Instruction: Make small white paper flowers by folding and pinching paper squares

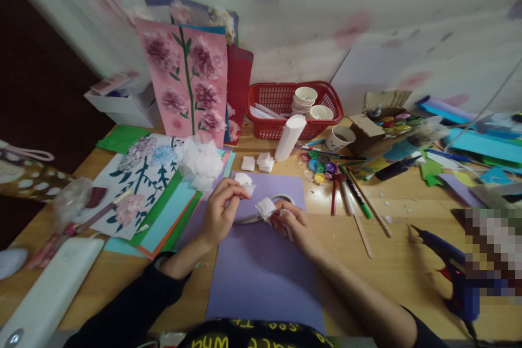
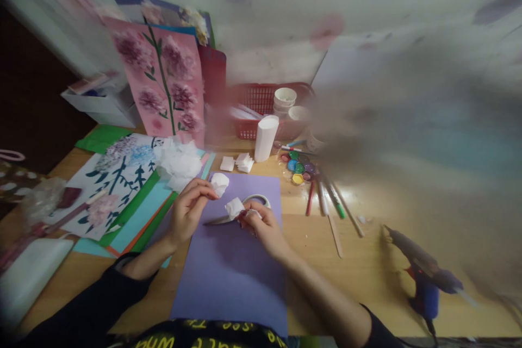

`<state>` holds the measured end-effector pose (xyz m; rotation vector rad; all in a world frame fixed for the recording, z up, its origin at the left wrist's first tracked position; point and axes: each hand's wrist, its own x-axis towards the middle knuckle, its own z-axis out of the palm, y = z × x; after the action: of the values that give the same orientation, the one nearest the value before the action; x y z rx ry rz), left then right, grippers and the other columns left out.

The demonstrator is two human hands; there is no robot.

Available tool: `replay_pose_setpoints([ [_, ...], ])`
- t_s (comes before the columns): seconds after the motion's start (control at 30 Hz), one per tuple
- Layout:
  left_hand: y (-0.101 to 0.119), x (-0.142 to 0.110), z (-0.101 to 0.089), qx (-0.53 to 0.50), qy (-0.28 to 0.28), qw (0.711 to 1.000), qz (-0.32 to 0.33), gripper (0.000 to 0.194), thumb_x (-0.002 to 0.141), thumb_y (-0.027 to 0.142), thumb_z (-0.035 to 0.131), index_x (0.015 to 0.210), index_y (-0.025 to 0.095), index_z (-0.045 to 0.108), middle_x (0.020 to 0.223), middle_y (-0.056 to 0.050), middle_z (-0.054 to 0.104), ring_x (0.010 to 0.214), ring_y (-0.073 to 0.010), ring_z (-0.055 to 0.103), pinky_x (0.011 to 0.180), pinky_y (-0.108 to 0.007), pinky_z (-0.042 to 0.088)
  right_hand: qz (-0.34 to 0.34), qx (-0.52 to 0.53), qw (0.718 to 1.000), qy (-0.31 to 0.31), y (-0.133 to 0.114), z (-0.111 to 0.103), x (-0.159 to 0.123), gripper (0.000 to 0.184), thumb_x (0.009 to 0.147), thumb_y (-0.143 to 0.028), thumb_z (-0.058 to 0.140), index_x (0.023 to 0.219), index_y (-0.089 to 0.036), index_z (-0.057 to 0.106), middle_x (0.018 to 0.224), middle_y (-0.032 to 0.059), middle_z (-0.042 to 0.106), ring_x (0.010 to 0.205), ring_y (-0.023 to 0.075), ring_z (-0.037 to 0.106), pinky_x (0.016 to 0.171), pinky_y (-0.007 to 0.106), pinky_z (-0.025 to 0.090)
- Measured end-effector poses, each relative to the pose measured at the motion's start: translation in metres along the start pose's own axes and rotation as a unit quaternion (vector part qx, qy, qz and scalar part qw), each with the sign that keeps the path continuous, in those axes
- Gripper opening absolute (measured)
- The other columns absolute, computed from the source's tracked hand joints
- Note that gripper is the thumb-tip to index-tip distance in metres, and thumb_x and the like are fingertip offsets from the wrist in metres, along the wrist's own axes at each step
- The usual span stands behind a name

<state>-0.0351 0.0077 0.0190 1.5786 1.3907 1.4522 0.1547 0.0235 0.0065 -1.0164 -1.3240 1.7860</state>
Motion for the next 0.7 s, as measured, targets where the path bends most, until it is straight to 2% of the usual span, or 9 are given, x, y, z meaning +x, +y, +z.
replay_pose_setpoints([
  [0.13, 0.008, -0.006, 0.002, 0.056, -0.083, 0.992, 0.077, 0.024, 0.083, 0.009, 0.049, 0.089, 0.017, 0.071, 0.087, -0.006, 0.065, 0.087, -0.0181, 0.062, 0.080, -0.030, 0.051, -0.015, -0.023, 1.000, -0.004, 0.001, -0.001, 0.000, 0.027, 0.083, -0.043, 0.058, 0.073, -0.018, 0.061, 0.059, -0.0036, 0.048, 0.048, 0.0094, 0.034, 0.048, 0.024, 0.025],
  [0.2, 0.010, -0.008, 0.005, 0.051, -0.105, 0.990, 0.084, 0.021, 0.082, 0.011, 0.054, 0.092, 0.016, 0.071, 0.088, -0.006, 0.068, 0.085, -0.0185, 0.064, 0.078, -0.031, 0.052, -0.020, -0.034, 0.999, -0.008, 0.000, -0.001, -0.001, 0.030, 0.084, -0.046, 0.058, 0.077, -0.018, 0.064, 0.060, -0.0030, 0.049, 0.049, 0.0097, 0.034, 0.048, 0.024, 0.025],
  [0.27, 0.011, -0.009, 0.007, 0.037, -0.106, 0.992, 0.064, 0.016, 0.081, 0.014, 0.060, 0.091, 0.016, 0.072, 0.087, -0.007, 0.071, 0.083, -0.0185, 0.066, 0.078, -0.030, 0.054, -0.024, -0.046, 0.999, -0.010, -0.001, -0.001, -0.001, 0.032, 0.085, -0.048, 0.059, 0.078, -0.017, 0.065, 0.061, -0.0023, 0.050, 0.050, 0.0100, 0.035, 0.049, 0.024, 0.025],
  [0.47, 0.003, -0.008, 0.011, -0.007, -0.056, 0.998, -0.042, 0.009, 0.082, 0.019, 0.061, 0.081, 0.016, 0.069, 0.081, -0.005, 0.073, 0.076, -0.0165, 0.070, 0.069, -0.025, 0.057, -0.030, -0.077, 0.997, -0.004, -0.002, -0.001, -0.002, 0.033, 0.084, -0.049, 0.061, 0.077, -0.017, 0.067, 0.062, -0.0017, 0.049, 0.054, 0.0110, 0.037, 0.050, 0.025, 0.026],
  [0.6, -0.002, -0.004, 0.009, 0.002, 0.005, 0.999, -0.054, 0.009, 0.086, 0.021, 0.059, 0.090, 0.016, 0.065, 0.083, -0.004, 0.073, 0.075, -0.0151, 0.070, 0.068, -0.023, 0.057, -0.030, -0.083, 0.996, 0.005, -0.001, -0.001, -0.001, 0.032, 0.085, -0.047, 0.057, 0.075, -0.018, 0.065, 0.060, -0.0024, 0.047, 0.052, 0.0111, 0.036, 0.050, 0.025, 0.025],
  [0.7, -0.003, -0.003, 0.006, 0.020, 0.044, 0.998, -0.035, 0.011, 0.088, 0.019, 0.056, 0.095, 0.017, 0.063, 0.090, -0.005, 0.071, 0.082, -0.0152, 0.068, 0.074, -0.024, 0.055, -0.027, -0.085, 0.996, 0.013, -0.001, -0.001, 0.000, 0.029, 0.085, -0.044, 0.055, 0.074, -0.019, 0.063, 0.060, -0.0027, 0.046, 0.051, 0.0111, 0.035, 0.049, 0.025, 0.025],
])
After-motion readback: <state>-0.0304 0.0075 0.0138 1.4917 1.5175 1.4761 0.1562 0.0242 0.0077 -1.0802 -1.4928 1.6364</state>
